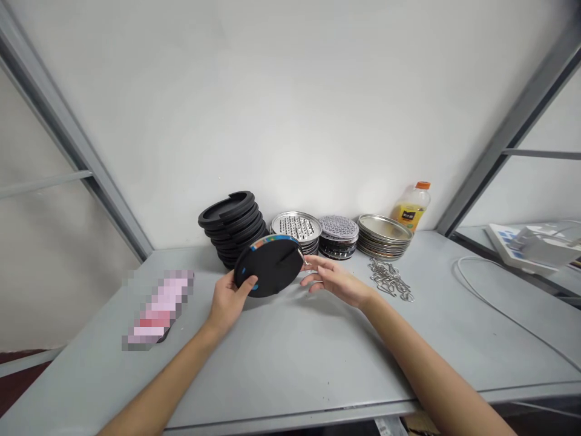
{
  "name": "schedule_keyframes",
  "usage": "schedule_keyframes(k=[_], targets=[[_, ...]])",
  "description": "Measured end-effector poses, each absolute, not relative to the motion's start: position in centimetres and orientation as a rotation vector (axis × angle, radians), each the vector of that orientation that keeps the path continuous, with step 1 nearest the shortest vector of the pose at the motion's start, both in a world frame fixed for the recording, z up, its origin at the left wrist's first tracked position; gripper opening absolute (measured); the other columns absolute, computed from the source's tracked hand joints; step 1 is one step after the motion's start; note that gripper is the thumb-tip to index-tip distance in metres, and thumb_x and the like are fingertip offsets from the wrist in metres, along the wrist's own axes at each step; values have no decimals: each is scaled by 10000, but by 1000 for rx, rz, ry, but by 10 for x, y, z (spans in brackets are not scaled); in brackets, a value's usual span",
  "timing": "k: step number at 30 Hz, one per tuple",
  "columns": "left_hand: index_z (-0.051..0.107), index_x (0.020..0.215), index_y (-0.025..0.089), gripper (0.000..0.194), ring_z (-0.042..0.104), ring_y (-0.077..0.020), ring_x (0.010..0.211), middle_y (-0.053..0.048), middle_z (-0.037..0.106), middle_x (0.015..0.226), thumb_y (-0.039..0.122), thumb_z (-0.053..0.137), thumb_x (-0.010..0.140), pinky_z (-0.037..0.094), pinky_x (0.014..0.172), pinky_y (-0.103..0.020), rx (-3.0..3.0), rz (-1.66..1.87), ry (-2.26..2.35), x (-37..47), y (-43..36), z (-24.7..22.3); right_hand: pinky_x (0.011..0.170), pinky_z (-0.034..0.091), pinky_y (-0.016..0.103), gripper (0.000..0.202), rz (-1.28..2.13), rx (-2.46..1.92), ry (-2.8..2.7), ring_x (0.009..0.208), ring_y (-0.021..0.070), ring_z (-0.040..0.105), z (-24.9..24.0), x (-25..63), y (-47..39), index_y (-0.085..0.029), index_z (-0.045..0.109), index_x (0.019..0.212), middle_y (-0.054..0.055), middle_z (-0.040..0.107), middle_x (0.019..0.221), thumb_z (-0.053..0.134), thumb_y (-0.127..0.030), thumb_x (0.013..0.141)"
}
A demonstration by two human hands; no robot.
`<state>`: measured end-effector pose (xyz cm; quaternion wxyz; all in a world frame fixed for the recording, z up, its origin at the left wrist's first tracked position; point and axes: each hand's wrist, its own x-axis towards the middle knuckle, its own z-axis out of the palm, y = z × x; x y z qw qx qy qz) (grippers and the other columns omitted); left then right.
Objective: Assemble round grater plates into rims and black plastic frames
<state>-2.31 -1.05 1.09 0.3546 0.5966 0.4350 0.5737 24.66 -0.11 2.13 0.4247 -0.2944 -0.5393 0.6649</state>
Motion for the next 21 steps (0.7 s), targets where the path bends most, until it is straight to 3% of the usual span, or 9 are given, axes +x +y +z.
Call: schedule_keyframes(k=[3, 8, 13, 17, 21], targets=[[692, 1005, 141, 321, 679, -232, 877, -69, 735, 950, 382, 699, 792, 532, 796, -313, 1932, 1495, 1122, -25, -15, 9, 697, 523, 310, 510, 1535, -871, -1409, 851, 187, 661, 18, 241, 0, -204, 570, 1181, 103, 631, 1136, 751, -344, 725], [640, 1144, 206, 345, 655, -237, 1003, -80, 708, 1081, 220, 702, 804, 498, 867, -351, 2626, 1522, 759, -31, -15, 8, 624, 501, 282, 526, 1461, -927, -1391, 681, 154, 634, 19, 236, 2, -154, 638, 1083, 35, 696, 789, 811, -256, 597], [622, 1137, 216, 329, 656, -225, 982, -80, 702, 1075, 199, 694, 816, 507, 839, -351, 2582, 1635, 907, -33, -11, 6, 598, 478, 287, 284, 1282, -1006, -1470, 564, 131, 581, 25, 240, 0, -126, 724, 794, 28, 655, 620, 738, -395, 701], [622, 1128, 217, 306, 664, -211, 962, -70, 704, 1064, 201, 682, 829, 516, 839, -344, 2523, 1638, 953, -33, -9, 7, 610, 462, 284, 285, 1168, -1022, -1509, 563, 131, 560, 29, 248, -1, -146, 731, 743, 16, 635, 568, 711, -430, 738], [588, 1217, 230, 342, 595, -248, 1137, -91, 657, 1190, 160, 595, 882, 486, 924, -410, 2723, 1592, 805, -36, -8, 14, 632, 453, 280, 271, 1176, -983, -1526, 583, 130, 565, 29, 257, 1, -145, 726, 765, 22, 648, 593, 713, -416, 749]])
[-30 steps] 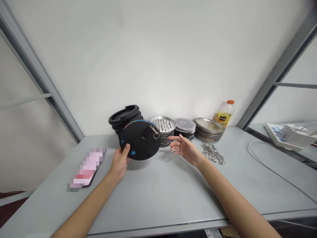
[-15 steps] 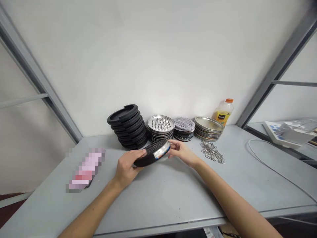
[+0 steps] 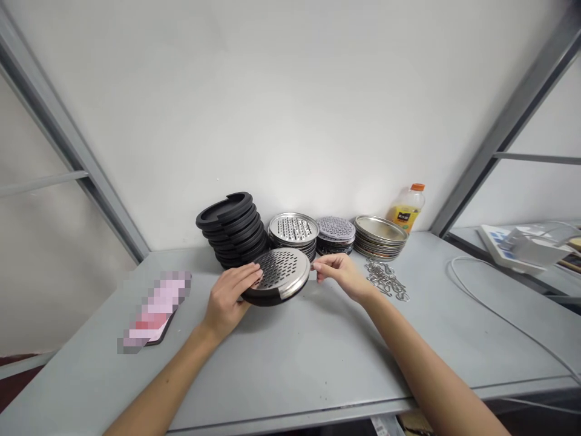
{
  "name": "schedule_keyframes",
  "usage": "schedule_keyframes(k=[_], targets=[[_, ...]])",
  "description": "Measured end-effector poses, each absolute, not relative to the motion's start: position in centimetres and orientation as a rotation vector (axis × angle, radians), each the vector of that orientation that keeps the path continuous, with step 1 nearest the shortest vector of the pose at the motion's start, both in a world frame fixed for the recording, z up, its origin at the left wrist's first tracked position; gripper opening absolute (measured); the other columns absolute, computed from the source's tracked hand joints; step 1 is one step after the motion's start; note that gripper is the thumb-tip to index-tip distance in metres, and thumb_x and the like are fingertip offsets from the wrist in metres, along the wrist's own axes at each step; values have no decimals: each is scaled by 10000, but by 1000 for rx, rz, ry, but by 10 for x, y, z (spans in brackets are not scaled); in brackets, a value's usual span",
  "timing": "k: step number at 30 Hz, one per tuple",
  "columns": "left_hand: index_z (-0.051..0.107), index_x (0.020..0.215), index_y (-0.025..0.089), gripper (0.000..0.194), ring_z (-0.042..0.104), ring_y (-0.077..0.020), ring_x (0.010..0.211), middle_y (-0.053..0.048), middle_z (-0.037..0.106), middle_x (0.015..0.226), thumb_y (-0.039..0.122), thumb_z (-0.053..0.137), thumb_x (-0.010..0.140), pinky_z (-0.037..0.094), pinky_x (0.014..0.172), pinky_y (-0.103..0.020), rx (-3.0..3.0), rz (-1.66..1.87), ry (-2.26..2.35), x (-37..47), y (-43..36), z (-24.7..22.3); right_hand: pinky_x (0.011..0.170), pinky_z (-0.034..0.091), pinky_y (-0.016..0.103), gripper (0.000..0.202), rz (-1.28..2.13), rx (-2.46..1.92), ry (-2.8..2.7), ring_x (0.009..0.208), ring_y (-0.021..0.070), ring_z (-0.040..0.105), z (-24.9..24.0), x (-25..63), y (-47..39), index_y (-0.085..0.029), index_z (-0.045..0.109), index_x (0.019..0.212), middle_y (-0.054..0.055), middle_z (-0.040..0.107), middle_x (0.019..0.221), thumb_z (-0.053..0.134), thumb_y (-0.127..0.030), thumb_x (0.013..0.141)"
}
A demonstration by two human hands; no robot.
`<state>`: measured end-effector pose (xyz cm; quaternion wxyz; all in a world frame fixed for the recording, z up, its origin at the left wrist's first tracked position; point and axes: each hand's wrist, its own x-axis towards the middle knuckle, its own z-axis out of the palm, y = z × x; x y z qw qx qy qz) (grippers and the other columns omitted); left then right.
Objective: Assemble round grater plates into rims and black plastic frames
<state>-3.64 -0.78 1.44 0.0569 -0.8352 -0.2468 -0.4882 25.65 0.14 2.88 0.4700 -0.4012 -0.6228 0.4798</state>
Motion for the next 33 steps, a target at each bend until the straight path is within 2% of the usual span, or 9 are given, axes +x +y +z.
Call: schedule_keyframes(k=[4, 9, 11, 13, 16, 19, 24, 33], targets=[[565, 1261, 254, 393, 526, -272, 1229, -95, 600, 1278, 112, 545, 896, 456, 974, -467, -2458, -1419, -671, -40, -6, 18, 631, 458, 279, 247, 1267, -916, -1396, 584, 119, 552, 27, 262, 6, -152, 714, 801, 15, 633, 629, 729, -392, 743], [553, 1277, 266, 428, 529, -281, 1222, -93, 600, 1269, 93, 553, 885, 461, 967, -479, -2375, -1472, -697, -41, -6, 15, 578, 444, 249, 259, 1276, -915, -1146, 582, 106, 532, 26, 265, 10, -164, 690, 800, 3, 593, 642, 734, -411, 736], [552, 1276, 264, 417, 539, -279, 1210, -94, 603, 1264, 108, 556, 889, 465, 961, -472, -2356, -1492, -708, -41, -7, 14, 586, 449, 236, 278, 1260, -953, -1133, 631, 109, 556, 26, 262, 10, -172, 691, 848, 19, 621, 726, 718, -430, 748], [553, 1274, 261, 409, 536, -279, 1212, -96, 599, 1269, 112, 550, 893, 459, 966, -473, -2361, -1482, -708, -41, -7, 13, 620, 472, 244, 323, 1318, -938, -1193, 732, 134, 596, 24, 256, 7, -189, 687, 953, 56, 656, 892, 669, -465, 786], [543, 1283, 262, 418, 507, -282, 1240, -94, 593, 1276, 98, 527, 900, 443, 981, -490, -2414, -1422, -681, -41, -8, 13, 720, 508, 313, 402, 1596, -777, -1338, 852, 180, 622, 21, 245, 1, -201, 654, 1071, 98, 656, 1055, 576, -523, 842], [532, 1297, 264, 447, 480, -287, 1262, -98, 582, 1289, 66, 504, 897, 436, 986, -504, -2452, -1361, -650, -40, -8, 13, 782, 501, 358, 392, 1806, -642, -1413, 817, 177, 630, 20, 240, -3, -179, 668, 986, 86, 681, 950, 566, -532, 849], [536, 1295, 277, 477, 469, -285, 1271, -92, 573, 1305, 31, 464, 893, 437, 991, -504, -2396, -1344, -648, -39, -9, 16, 761, 467, 303, 303, 1591, -767, -1461, 680, 124, 572, 22, 246, -2, -152, 654, 692, 15, 620, 685, 654, -428, 817], [582, 1241, 275, 392, 497, -269, 1255, -73, 598, 1287, 89, 477, 913, 445, 985, -478, -2367, -1372, -675, -42, -7, 19, 727, 441, 309, 288, 1453, -814, -1472, 667, 142, 537, 30, 253, 0, -163, 665, 643, 16, 596, 645, 669, -409, 792]])
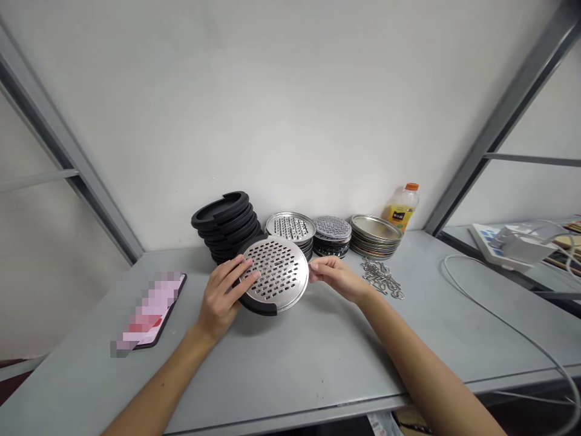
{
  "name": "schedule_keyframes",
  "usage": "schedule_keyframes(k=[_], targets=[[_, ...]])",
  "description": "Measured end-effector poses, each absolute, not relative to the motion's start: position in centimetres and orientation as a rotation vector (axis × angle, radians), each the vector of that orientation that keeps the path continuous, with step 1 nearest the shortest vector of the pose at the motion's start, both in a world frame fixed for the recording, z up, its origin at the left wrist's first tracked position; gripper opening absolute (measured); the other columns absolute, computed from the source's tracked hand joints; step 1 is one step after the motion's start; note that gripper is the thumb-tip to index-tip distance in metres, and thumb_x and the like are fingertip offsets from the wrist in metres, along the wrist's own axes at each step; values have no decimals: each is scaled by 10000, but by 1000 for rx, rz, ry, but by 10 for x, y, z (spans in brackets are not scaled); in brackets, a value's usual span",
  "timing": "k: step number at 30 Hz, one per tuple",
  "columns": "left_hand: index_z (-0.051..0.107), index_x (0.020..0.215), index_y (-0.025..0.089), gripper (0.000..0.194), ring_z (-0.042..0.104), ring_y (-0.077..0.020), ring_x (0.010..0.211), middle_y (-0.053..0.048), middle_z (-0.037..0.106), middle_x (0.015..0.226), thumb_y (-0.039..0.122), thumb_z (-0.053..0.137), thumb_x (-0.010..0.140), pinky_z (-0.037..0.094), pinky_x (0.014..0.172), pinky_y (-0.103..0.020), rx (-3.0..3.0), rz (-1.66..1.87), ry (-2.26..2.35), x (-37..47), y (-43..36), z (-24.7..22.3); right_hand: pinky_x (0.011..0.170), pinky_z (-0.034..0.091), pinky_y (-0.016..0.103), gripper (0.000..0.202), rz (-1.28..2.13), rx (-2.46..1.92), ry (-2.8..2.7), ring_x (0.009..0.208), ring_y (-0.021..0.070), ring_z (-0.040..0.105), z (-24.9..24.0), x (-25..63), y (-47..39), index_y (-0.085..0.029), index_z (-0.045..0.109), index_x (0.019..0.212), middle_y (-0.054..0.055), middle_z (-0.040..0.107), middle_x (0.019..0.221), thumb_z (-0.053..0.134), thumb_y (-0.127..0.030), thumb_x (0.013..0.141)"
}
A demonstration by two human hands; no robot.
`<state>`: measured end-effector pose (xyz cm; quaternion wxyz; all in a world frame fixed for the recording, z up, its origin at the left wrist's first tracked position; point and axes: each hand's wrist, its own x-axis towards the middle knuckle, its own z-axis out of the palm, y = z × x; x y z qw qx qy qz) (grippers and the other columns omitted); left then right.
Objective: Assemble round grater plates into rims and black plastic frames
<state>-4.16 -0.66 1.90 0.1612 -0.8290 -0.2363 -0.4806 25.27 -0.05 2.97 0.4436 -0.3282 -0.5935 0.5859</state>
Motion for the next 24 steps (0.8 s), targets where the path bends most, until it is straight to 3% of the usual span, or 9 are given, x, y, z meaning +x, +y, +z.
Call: schedule_keyframes(k=[5, 9, 12, 18, 24], targets=[[615, 1172, 239, 292, 590, -247, 1140, -68, 667, 1177, 169, 546, 897, 430, 993, -447, -2481, -1560, -800, -35, -10, 13, 690, 429, 317, 297, 1450, -802, -1374, 631, 152, 535, 31, 254, -1, -160, 696, 641, 19, 581, 578, 693, -432, 760], [668, 1029, 178, 237, 668, -223, 878, -54, 718, 954, 305, 651, 830, 522, 789, -310, -2551, -1877, -1324, -23, -19, 7, 653, 397, 306, 367, 1468, -756, -1345, 624, 165, 546, 31, 254, 0, -170, 668, 568, -15, 460, 451, 673, -476, 772], [698, 973, 155, 298, 661, -216, 826, -46, 717, 881, 400, 657, 808, 520, 717, -273, -2547, -2145, -1710, -14, -23, 7, 622, 377, 301, 457, 1488, -811, -1322, 553, 149, 518, 29, 253, 1, -177, 600, 500, -36, 390, 411, 642, -534, 782], [704, 1009, 128, 477, 652, -247, 944, -85, 727, 953, 524, 689, 745, 522, 798, -311, -2429, -2562, -2004, -11, -14, 8, 607, 391, 294, 581, 1532, -932, -1333, 504, 139, 521, 22, 248, 4, -177, 555, 507, -35, 406, 408, 497, -662, 820], [706, 1036, 159, 462, 679, -221, 923, -98, 733, 999, 525, 693, 755, 495, 903, -362, -2320, -2841, -2143, -17, -9, 6, 642, 436, 289, 600, 1589, -962, -1372, 590, 144, 570, 20, 245, 6, -162, 655, 713, 2, 544, 538, 415, -698, 835]])
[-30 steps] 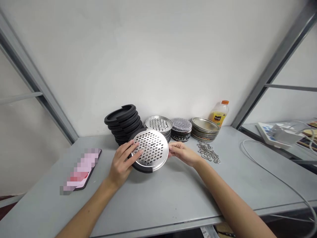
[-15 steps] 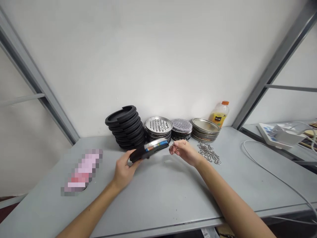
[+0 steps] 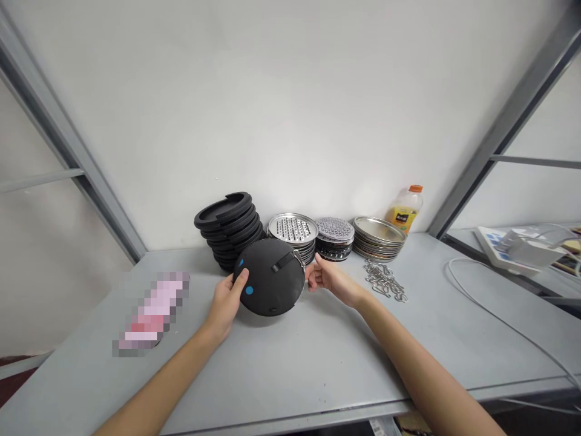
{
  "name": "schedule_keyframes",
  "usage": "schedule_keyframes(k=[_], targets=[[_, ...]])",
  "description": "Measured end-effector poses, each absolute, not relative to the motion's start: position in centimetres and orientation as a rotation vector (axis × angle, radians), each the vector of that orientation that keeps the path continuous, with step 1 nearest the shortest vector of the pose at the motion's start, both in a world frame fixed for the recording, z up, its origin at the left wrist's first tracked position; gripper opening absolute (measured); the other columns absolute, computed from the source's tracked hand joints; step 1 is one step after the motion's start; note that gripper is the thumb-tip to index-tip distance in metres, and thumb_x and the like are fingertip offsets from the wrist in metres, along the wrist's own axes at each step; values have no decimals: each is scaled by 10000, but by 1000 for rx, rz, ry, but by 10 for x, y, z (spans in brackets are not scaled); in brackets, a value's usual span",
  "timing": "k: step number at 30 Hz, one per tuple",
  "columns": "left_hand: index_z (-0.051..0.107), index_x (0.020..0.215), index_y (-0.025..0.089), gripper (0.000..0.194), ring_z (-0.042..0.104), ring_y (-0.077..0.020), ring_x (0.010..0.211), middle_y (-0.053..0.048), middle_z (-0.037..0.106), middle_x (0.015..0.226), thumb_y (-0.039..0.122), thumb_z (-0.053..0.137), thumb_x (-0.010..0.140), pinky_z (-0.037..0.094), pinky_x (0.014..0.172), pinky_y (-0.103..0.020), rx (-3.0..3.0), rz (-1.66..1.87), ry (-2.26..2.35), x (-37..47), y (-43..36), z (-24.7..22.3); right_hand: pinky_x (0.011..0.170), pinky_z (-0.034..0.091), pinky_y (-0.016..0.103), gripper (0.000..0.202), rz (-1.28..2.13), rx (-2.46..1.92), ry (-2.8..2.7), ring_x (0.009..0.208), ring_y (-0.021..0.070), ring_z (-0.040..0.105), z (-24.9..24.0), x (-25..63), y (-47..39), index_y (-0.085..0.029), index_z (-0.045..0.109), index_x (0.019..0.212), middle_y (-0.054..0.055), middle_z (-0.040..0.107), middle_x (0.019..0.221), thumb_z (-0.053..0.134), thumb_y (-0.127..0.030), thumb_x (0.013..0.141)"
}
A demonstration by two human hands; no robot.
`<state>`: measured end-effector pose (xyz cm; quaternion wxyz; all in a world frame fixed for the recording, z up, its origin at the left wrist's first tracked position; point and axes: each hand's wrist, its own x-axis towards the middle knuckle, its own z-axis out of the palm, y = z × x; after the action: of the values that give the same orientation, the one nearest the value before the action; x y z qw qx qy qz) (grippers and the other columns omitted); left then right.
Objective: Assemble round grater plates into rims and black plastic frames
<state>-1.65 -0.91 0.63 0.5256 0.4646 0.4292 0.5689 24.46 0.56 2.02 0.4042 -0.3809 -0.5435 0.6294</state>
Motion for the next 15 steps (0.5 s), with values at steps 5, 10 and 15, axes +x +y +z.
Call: schedule_keyframes(k=[5, 10, 15], targets=[[700, 1055, 144, 477, 675, -222, 920, -104, 729, 1007, 521, 689, 764, 484, 910, -367, 1105, 1294, 1036, -19, -11, 9, 685, 459, 298, 593, 1648, -895, -1495, 693, 160, 613, 17, 242, 3, -154, 642, 831, 49, 647, 710, 452, -715, 805], [715, 990, 140, 494, 670, -211, 858, -83, 739, 923, 572, 667, 755, 500, 804, -309, 1122, 1251, 1137, -18, -14, 8, 737, 464, 284, 443, 1647, -825, -1692, 762, 146, 607, 16, 238, -2, -152, 656, 889, 48, 664, 841, 592, -582, 805], [719, 906, 113, 520, 661, -211, 780, -87, 732, 842, 604, 654, 745, 498, 720, -285, 1135, 1235, 1142, -19, -14, 6, 733, 466, 286, 447, 1620, -921, -1638, 723, 143, 592, 12, 236, 0, -143, 665, 820, 44, 663, 778, 574, -580, 818]])
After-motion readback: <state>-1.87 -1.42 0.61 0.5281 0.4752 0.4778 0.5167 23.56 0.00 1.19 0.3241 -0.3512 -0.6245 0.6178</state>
